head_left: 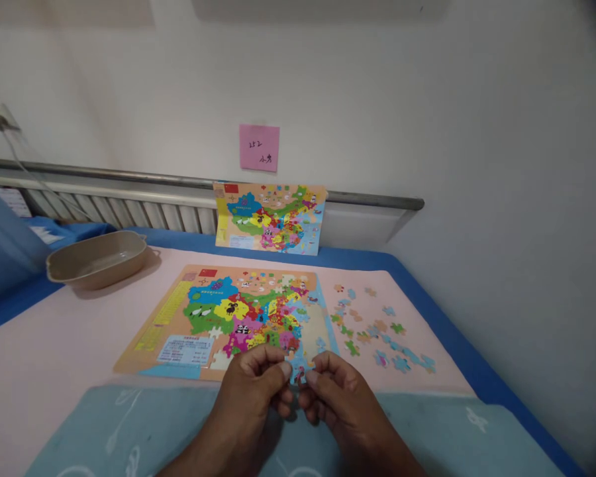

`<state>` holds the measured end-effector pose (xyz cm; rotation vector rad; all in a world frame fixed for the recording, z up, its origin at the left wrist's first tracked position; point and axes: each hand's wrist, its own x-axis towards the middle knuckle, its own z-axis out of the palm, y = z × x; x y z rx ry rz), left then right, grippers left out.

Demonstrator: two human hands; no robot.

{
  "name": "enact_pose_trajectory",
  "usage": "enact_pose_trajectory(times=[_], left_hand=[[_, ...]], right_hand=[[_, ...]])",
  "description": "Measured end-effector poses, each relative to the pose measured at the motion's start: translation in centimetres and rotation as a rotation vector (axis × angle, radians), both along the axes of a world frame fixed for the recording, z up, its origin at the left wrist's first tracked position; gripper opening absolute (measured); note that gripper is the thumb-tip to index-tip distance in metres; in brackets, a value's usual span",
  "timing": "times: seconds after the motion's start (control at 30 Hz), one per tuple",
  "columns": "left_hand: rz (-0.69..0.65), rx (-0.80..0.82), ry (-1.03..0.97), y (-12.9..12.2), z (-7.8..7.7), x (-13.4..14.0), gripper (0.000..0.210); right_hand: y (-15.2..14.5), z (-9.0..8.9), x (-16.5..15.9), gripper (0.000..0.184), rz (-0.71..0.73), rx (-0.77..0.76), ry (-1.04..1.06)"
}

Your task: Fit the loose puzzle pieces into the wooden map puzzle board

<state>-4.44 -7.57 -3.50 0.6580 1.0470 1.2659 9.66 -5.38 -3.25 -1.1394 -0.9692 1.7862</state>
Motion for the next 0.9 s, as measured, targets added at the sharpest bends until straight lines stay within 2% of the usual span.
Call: enact_pose_trajectory(times=[0.23, 0.37, 0.63, 0.77, 0.9], left_hand=[[-0.002, 0.000, -0.040, 0.2, -0.7, -0.1, 0.029], [-0.004, 0.008, -0.028, 0.3, -0.5, -0.2, 0.029], [0.008, -0.004, -0.004, 0.4, -0.4, -0.5, 0.033], [0.009, -0.020, -0.039, 0.1, -0.4, -0.3, 0.031], [0.032, -0.044, -0.047, 0.0, 0.1, 0.0, 0.038]], right_hand=[[0.4, -1.6, -0.2, 0.057, 0.015, -0.002, -0.033], [0.3, -1.1, -0.1, 0.058, 0.029, 0.025, -0.047], [0.1, 0.0, 0.4, 0.045, 0.030, 0.162, -0.098], [0.2, -0.1, 0.3, 0.039, -0.005, 0.173, -0.129], [0.2, 0.0, 0.3, 0.035, -0.011, 0.177, -0.127]])
